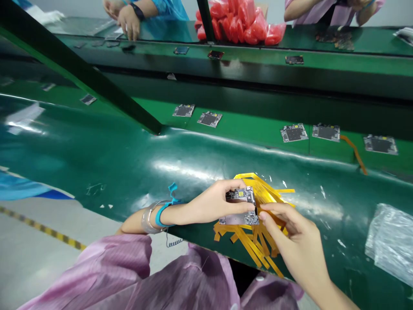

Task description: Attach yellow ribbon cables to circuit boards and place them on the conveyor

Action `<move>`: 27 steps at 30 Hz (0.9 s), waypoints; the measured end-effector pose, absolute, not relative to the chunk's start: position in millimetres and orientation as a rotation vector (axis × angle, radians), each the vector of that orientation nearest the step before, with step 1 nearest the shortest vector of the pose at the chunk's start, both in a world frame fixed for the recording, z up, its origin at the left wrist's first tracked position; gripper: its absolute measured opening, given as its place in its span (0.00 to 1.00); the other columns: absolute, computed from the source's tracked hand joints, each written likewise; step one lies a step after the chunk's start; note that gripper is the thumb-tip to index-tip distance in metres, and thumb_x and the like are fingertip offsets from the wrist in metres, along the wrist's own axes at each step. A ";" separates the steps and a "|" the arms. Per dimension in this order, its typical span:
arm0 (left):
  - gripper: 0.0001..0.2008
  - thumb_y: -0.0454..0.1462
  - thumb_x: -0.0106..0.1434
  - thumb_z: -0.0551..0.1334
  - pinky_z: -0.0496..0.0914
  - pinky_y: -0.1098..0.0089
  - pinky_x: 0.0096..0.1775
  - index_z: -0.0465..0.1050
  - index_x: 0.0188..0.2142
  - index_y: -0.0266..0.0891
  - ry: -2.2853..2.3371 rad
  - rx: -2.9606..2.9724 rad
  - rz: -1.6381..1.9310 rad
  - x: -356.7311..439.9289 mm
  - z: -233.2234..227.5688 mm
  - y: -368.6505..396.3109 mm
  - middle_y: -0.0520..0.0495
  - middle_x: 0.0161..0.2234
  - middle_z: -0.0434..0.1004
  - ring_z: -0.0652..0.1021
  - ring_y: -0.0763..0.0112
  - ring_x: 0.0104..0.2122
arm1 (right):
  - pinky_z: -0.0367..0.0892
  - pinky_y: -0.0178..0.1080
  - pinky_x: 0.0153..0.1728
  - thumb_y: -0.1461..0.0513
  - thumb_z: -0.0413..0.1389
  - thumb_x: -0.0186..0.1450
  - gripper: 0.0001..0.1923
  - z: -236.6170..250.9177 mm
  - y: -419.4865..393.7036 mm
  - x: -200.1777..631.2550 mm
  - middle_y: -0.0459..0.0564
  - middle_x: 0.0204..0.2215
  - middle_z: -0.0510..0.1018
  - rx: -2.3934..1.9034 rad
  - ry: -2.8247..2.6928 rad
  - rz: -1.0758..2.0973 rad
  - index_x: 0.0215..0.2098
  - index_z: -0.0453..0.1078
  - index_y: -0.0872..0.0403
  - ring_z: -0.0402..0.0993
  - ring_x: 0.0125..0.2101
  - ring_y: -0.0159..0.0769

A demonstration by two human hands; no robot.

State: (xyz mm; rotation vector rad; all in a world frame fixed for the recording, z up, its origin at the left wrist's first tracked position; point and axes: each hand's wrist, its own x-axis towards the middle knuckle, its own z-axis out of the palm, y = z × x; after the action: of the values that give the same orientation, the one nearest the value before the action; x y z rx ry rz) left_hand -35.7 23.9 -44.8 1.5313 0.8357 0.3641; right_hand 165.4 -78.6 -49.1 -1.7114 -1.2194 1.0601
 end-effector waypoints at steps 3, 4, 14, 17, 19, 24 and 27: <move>0.13 0.46 0.65 0.66 0.61 0.73 0.31 0.72 0.35 0.39 0.831 1.535 0.364 -35.8 -45.5 23.2 0.53 0.31 0.71 0.68 0.74 0.29 | 0.81 0.37 0.35 0.53 0.64 0.63 0.09 -49.0 -78.9 166.9 0.48 0.37 0.86 -1.726 -1.249 1.034 0.38 0.80 0.47 0.84 0.35 0.41; 0.13 0.46 0.65 0.66 0.61 0.72 0.31 0.72 0.35 0.39 0.835 1.536 0.360 -35.9 -45.9 23.0 0.53 0.31 0.71 0.68 0.74 0.29 | 0.81 0.37 0.34 0.53 0.64 0.63 0.09 -49.0 -79.0 167.3 0.49 0.37 0.86 -1.727 -1.255 1.039 0.38 0.80 0.47 0.84 0.35 0.41; 0.13 0.46 0.62 0.68 0.61 0.73 0.31 0.71 0.33 0.39 0.842 1.507 0.318 -37.1 -47.6 25.2 0.55 0.29 0.70 0.68 0.74 0.29 | 0.72 0.33 0.17 0.51 0.63 0.64 0.11 -52.7 -78.2 171.8 0.50 0.40 0.85 -1.710 -1.254 1.260 0.40 0.79 0.47 0.83 0.33 0.43; 0.13 0.44 0.61 0.69 0.61 0.73 0.32 0.71 0.33 0.39 0.843 1.477 0.288 -36.9 -46.9 26.6 0.54 0.30 0.71 0.69 0.73 0.29 | 0.74 0.35 0.21 0.51 0.63 0.64 0.11 -53.4 -77.8 172.8 0.50 0.38 0.85 -1.720 -1.259 1.277 0.40 0.79 0.46 0.83 0.34 0.43; 0.12 0.44 0.62 0.68 0.61 0.72 0.32 0.71 0.33 0.39 0.844 1.463 0.289 -36.4 -46.3 26.8 0.53 0.31 0.72 0.69 0.73 0.30 | 0.77 0.36 0.27 0.51 0.62 0.65 0.11 -53.2 -77.2 172.4 0.49 0.37 0.85 -1.714 -1.272 1.262 0.40 0.79 0.46 0.83 0.33 0.42; 0.16 0.45 0.61 0.69 0.57 0.73 0.27 0.65 0.29 0.39 0.849 1.487 0.309 -34.8 -48.7 24.9 0.57 0.25 0.64 0.63 0.77 0.25 | 0.78 0.39 0.33 0.51 0.63 0.64 0.11 -49.7 -74.7 168.3 0.49 0.34 0.84 -1.689 -1.295 1.250 0.38 0.79 0.48 0.82 0.32 0.41; 0.17 0.47 0.61 0.69 0.56 0.72 0.27 0.67 0.28 0.38 0.847 1.544 0.340 -33.6 -52.8 25.4 0.56 0.25 0.64 0.62 0.76 0.25 | 0.79 0.40 0.34 0.50 0.63 0.64 0.12 -48.2 -72.6 167.7 0.50 0.34 0.85 -1.669 -1.295 1.325 0.39 0.79 0.48 0.82 0.32 0.42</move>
State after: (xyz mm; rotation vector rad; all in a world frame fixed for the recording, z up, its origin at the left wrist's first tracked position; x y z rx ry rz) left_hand -33.6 25.4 -52.8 1.5443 0.8472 0.3396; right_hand 167.7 -72.6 -48.2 -1.6688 -1.2945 1.3253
